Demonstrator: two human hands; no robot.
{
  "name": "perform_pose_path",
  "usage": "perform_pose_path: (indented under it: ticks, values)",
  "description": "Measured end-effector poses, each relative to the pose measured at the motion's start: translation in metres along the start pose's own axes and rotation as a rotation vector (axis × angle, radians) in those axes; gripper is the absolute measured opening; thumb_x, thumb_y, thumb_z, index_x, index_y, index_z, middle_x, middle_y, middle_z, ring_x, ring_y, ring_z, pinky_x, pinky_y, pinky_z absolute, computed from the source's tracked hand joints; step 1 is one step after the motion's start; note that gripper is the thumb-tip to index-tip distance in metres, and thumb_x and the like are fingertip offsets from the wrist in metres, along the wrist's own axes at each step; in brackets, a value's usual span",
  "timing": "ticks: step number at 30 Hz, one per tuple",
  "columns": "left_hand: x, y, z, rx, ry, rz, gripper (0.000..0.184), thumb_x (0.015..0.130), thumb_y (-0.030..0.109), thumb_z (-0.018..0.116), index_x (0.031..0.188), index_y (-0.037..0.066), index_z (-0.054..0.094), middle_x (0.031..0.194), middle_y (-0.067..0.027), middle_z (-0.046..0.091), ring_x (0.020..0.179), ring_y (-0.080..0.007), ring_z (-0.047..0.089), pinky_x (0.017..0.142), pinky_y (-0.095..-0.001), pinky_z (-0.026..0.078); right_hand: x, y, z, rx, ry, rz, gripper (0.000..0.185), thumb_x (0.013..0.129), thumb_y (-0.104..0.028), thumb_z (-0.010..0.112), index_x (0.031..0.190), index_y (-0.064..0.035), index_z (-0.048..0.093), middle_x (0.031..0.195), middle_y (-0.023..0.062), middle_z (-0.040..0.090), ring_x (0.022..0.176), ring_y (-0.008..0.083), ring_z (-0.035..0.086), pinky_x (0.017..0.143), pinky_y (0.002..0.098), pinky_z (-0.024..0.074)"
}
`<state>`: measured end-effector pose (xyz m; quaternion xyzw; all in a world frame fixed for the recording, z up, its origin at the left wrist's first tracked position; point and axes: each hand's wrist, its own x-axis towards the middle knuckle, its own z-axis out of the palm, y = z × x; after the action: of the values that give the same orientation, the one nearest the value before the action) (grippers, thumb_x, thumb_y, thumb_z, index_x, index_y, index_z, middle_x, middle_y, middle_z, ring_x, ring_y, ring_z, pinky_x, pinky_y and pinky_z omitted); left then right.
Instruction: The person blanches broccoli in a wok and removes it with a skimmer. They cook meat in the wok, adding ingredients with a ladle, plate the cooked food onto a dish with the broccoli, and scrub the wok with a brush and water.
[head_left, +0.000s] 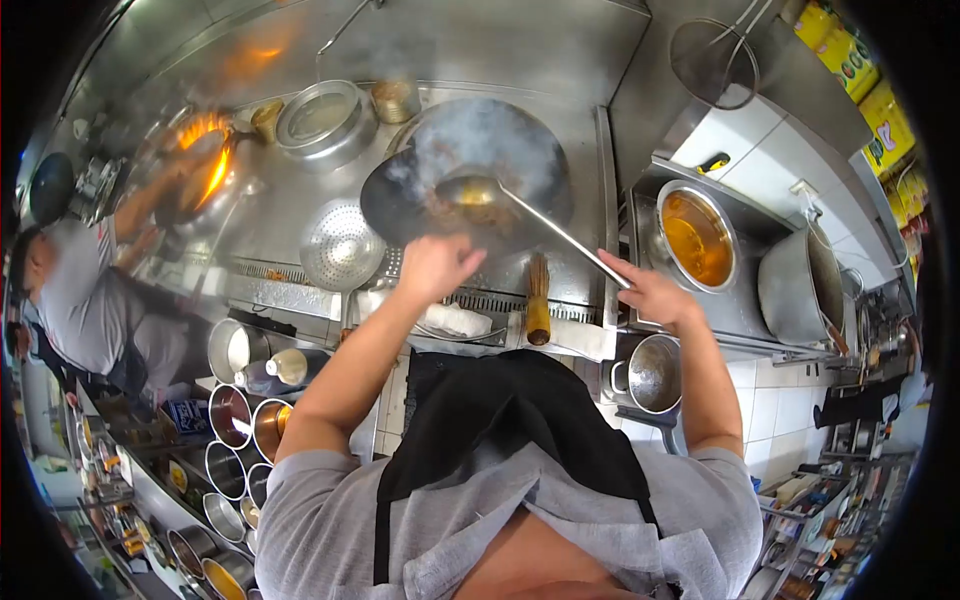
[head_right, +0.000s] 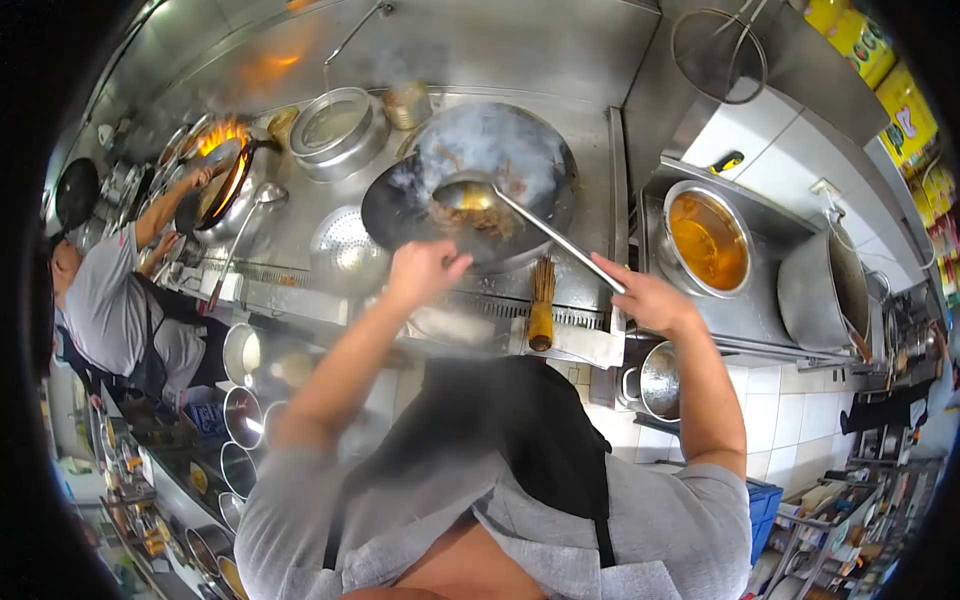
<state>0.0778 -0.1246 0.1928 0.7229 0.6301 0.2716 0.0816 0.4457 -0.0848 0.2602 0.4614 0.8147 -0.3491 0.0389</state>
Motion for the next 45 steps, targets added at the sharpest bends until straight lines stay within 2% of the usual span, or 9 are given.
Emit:
perform_pose_path:
  ticks: [8, 18, 20, 22, 26, 28, 34, 41, 45]
  values:
    - [0.0, -0.051, 0.111, 0.042, 0.113, 0.059, 0.024, 0.085, 0.032, 0.066, 0.078, 0.009, 0.061, 0.061, -0.0126, 0.063, 0.065, -0.0366, 0.065, 0.066, -0.0507, 0.05, 0.084, -0.002, 0.044, -0.35, 0.065, 0.206, 0.076, 0.091, -0.014, 0.051, 0.153, -0.0391, 0.016, 0.111, 0.0252, 0.065, 0.098, 0.0402, 0.065, 0.087, 0.0493, 0.0508]
    - [0.048, -0.045, 0.082, -0.033, 0.116, 0.013, 0.027, 0.081, 0.034, 0.068, 0.069, 0.01, 0.061, 0.064, -0.0131, 0.064, 0.063, -0.0357, 0.064, 0.06, -0.0486, 0.05, 0.032, 0.086, 0.057, -0.264, 0.217, 0.139, 0.083, 0.087, -0.011, 0.053, 0.154, -0.0364, 0.011, 0.088, 0.0292, 0.065, 0.077, 0.0483, 0.063, 0.072, 0.0564, 0.0492]
    - [0.047, -0.052, 0.085, -0.059, -0.086, -0.06, 0.02, 0.082, 0.029, 0.067, 0.083, 0.009, 0.066, 0.09, -0.0159, 0.067, 0.093, -0.035, 0.064, 0.083, -0.0475, 0.048, 0.038, 0.107, 0.061, -0.254, 0.193, 0.196, 0.086, 0.087, -0.013, 0.056, 0.154, -0.0363, 0.008, 0.09, 0.0297, 0.066, 0.079, 0.0487, 0.063, 0.073, 0.0564, 0.0492]
    - [0.008, -0.064, 0.084, -0.193, 0.318, 0.051, 0.032, 0.081, 0.022, 0.068, 0.11, 0.009, 0.065, 0.114, -0.0184, 0.06, 0.108, -0.0372, 0.056, 0.093, -0.0474, 0.044, 0.067, 0.114, 0.057, -0.105, 0.294, 0.013, 0.083, 0.087, -0.009, 0.053, 0.155, -0.0319, 0.012, 0.1, 0.0286, 0.066, 0.087, 0.0478, 0.064, 0.079, 0.0529, 0.0504]
    - [-0.076, -0.153, 0.064, -0.091, 0.398, -0.614, 0.061, 0.077, 0.02, 0.072, 0.131, 0.003, 0.049, 0.124, -0.0247, 0.051, 0.115, -0.0439, 0.05, 0.099, -0.049, 0.042, 0.153, -0.027, 0.006, 0.442, 0.193, 0.101, 0.082, 0.09, 0.0, 0.053, 0.156, -0.0302, 0.013, 0.091, 0.0106, 0.064, 0.062, 0.0189, 0.061, 0.055, 0.0357, 0.0514]
    - [-0.112, -0.199, 0.074, -0.149, 0.194, -0.806, 0.071, 0.075, 0.024, 0.074, 0.134, 0.0, 0.043, 0.127, -0.0282, 0.049, 0.119, -0.0458, 0.048, 0.101, -0.0492, 0.041, 0.236, -0.06, 0.012, 0.796, 0.191, -0.216, 0.085, 0.093, -0.002, 0.054, 0.156, -0.0323, 0.007, 0.082, 0.0036, 0.055, 0.058, 0.0097, 0.051, 0.045, 0.0277, 0.0453]
    - [-0.145, -0.22, 0.103, -0.232, 0.025, -0.738, 0.081, 0.073, 0.03, 0.079, 0.139, 0.005, 0.039, 0.117, -0.0267, 0.056, 0.111, -0.0443, 0.053, 0.099, -0.0477, 0.043, 0.412, -0.23, 0.102, 1.148, 0.107, -0.015, 0.081, 0.09, -0.003, 0.055, 0.155, -0.0274, 0.011, 0.08, 0.0031, 0.051, 0.053, 0.0118, 0.047, 0.041, 0.0279, 0.0404]
    - [-0.144, -0.189, 0.024, -0.497, -0.082, -0.756, 0.065, 0.072, 0.016, 0.077, 0.128, 0.005, 0.047, 0.104, -0.0266, 0.06, 0.1, -0.0464, 0.057, 0.089, -0.0502, 0.047, 0.607, -0.31, 0.14, 0.555, 0.27, -0.071, 0.052, 0.084, 0.003, 0.049, 0.135, -0.007, 0.041, 0.071, 0.009, 0.051, 0.054, 0.0164, 0.051, 0.041, 0.0295, 0.04]
    - [-0.144, -0.176, -0.062, -0.841, -0.063, -0.8, 0.063, 0.077, 0.013, 0.075, 0.132, 0.004, 0.045, 0.113, -0.0177, 0.061, 0.107, -0.028, 0.061, 0.094, -0.038, 0.047, 0.604, -0.367, 0.083, 1.458, -0.305, 0.133, 0.005, 0.081, 0.003, 0.049, 0.085, -0.0004, 0.048, 0.065, 0.0093, 0.045, 0.053, 0.0178, 0.049, 0.045, 0.0268, 0.0433]
